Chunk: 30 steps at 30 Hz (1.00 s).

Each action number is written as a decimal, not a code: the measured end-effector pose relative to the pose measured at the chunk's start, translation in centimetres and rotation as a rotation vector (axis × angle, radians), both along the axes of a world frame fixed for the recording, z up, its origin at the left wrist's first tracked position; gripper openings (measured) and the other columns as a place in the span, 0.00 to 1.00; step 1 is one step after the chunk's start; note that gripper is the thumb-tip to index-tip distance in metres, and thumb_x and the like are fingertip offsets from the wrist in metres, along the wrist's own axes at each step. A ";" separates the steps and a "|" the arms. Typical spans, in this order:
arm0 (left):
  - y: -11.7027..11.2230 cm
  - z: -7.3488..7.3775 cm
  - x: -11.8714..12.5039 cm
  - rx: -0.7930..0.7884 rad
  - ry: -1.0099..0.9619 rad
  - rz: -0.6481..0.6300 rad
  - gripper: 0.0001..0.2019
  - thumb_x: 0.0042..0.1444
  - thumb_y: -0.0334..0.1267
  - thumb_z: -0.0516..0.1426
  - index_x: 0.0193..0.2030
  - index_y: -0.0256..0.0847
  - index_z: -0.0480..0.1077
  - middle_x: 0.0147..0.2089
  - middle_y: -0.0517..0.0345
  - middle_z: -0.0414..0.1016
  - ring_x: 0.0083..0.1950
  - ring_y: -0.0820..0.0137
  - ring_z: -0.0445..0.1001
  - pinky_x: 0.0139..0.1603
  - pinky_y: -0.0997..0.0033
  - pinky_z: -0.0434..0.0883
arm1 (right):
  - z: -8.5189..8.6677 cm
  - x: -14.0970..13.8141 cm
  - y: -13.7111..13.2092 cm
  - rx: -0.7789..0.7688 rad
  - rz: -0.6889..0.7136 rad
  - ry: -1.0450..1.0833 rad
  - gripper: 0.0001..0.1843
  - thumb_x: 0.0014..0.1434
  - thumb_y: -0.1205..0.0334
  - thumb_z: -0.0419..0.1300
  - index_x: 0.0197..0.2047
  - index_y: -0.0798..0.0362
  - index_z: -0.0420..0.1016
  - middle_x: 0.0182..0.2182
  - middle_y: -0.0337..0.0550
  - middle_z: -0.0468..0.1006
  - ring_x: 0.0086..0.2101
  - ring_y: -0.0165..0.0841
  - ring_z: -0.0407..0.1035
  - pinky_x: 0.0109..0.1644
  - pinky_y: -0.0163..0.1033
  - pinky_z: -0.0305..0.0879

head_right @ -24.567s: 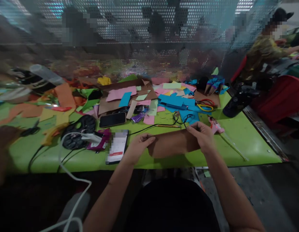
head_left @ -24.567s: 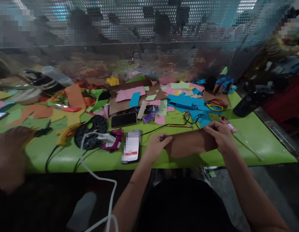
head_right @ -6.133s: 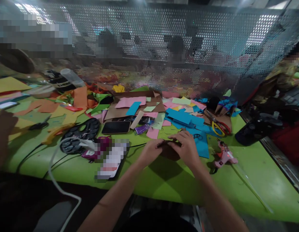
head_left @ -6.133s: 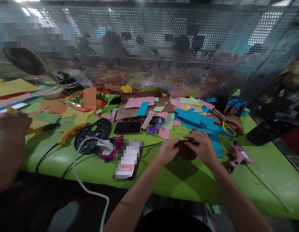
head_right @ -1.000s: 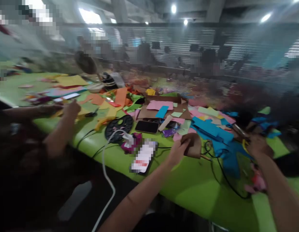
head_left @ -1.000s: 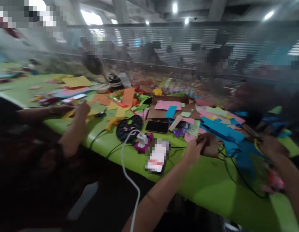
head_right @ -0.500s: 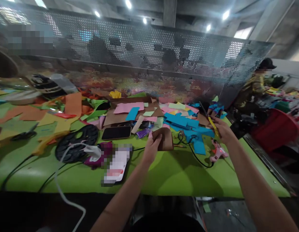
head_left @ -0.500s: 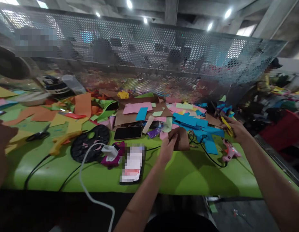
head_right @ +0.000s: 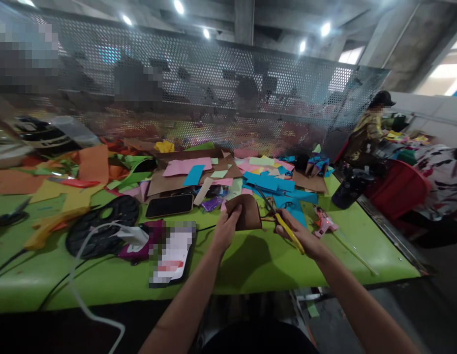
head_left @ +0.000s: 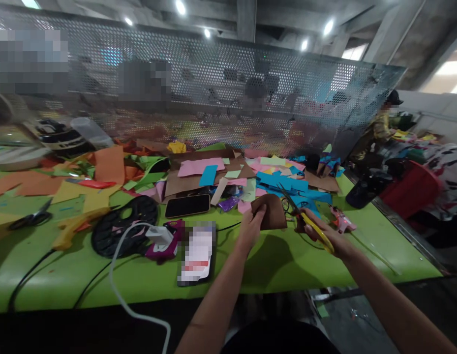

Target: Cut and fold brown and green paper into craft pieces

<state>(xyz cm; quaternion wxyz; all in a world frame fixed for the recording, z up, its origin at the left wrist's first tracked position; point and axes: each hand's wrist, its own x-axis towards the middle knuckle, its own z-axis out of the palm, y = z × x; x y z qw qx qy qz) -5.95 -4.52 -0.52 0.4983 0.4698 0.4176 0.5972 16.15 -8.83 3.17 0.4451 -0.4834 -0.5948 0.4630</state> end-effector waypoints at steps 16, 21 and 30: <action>-0.2 0.3 -0.2 0.039 0.144 -0.026 0.14 0.56 0.43 0.55 0.42 0.36 0.76 0.41 0.55 0.79 0.43 0.63 0.73 0.47 0.68 0.69 | -1.0 -0.4 -1.1 -0.110 0.188 0.040 0.30 0.54 0.48 0.65 0.60 0.42 0.72 0.37 0.43 0.75 0.33 0.35 0.71 0.43 0.44 0.72; -0.1 0.3 -0.1 0.093 0.151 -0.041 0.16 0.57 0.42 0.54 0.47 0.36 0.75 0.47 0.53 0.79 0.48 0.63 0.72 0.51 0.67 0.69 | -1.1 -0.2 -0.8 -0.085 0.237 -0.020 0.30 0.55 0.47 0.64 0.61 0.40 0.70 0.37 0.42 0.73 0.30 0.32 0.67 0.32 0.37 0.67; 0.1 0.0 -0.1 0.101 0.190 -0.069 0.18 0.59 0.43 0.53 0.48 0.34 0.74 0.48 0.51 0.79 0.49 0.63 0.73 0.52 0.67 0.69 | -1.6 -0.8 -0.8 -0.033 0.229 -0.041 0.31 0.57 0.39 0.60 0.59 0.43 0.67 0.33 0.40 0.65 0.25 0.27 0.56 0.25 0.32 0.58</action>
